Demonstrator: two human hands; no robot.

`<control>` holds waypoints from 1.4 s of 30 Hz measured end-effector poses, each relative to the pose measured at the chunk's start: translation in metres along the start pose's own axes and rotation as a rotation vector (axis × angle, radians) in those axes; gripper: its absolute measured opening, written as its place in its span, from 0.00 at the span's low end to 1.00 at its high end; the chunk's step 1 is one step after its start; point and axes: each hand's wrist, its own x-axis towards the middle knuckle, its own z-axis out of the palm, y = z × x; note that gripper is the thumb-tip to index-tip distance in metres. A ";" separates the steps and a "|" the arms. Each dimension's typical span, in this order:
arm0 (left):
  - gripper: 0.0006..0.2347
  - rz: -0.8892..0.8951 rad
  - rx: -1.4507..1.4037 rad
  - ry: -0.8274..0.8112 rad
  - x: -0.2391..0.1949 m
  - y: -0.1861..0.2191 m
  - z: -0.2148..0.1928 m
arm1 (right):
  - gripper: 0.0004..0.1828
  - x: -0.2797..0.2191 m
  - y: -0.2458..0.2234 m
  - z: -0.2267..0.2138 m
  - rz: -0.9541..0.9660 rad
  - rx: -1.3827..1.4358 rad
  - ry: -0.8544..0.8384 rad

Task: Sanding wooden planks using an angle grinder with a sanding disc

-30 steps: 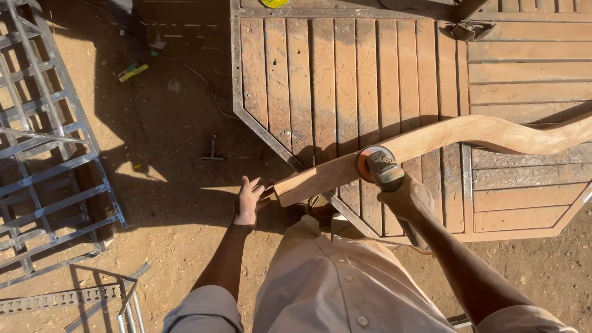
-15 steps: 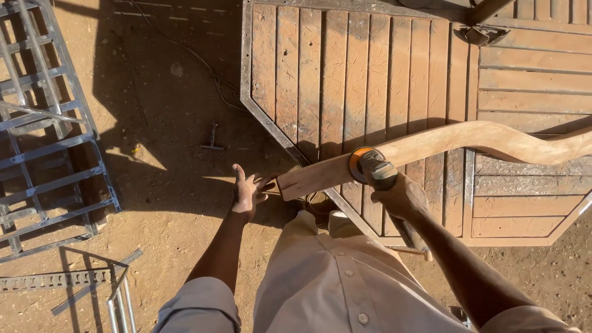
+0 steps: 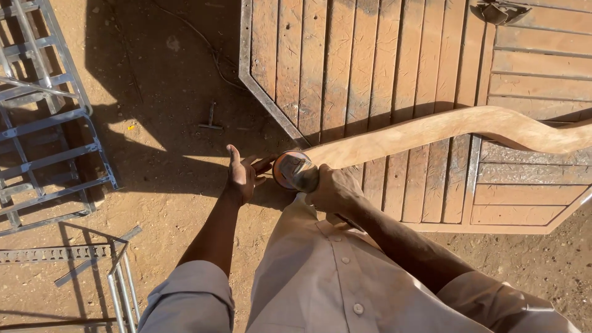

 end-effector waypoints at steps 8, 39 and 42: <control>0.57 0.018 -0.019 -0.060 0.106 -0.052 -0.082 | 0.32 0.032 0.137 -0.039 0.287 0.150 0.303; 0.54 -0.004 0.142 -0.070 0.033 -0.009 -0.018 | 0.38 0.009 0.121 0.033 0.216 0.201 0.399; 0.53 -0.006 0.220 -0.062 0.044 -0.009 -0.030 | 0.35 -0.008 0.058 0.049 0.005 0.105 0.234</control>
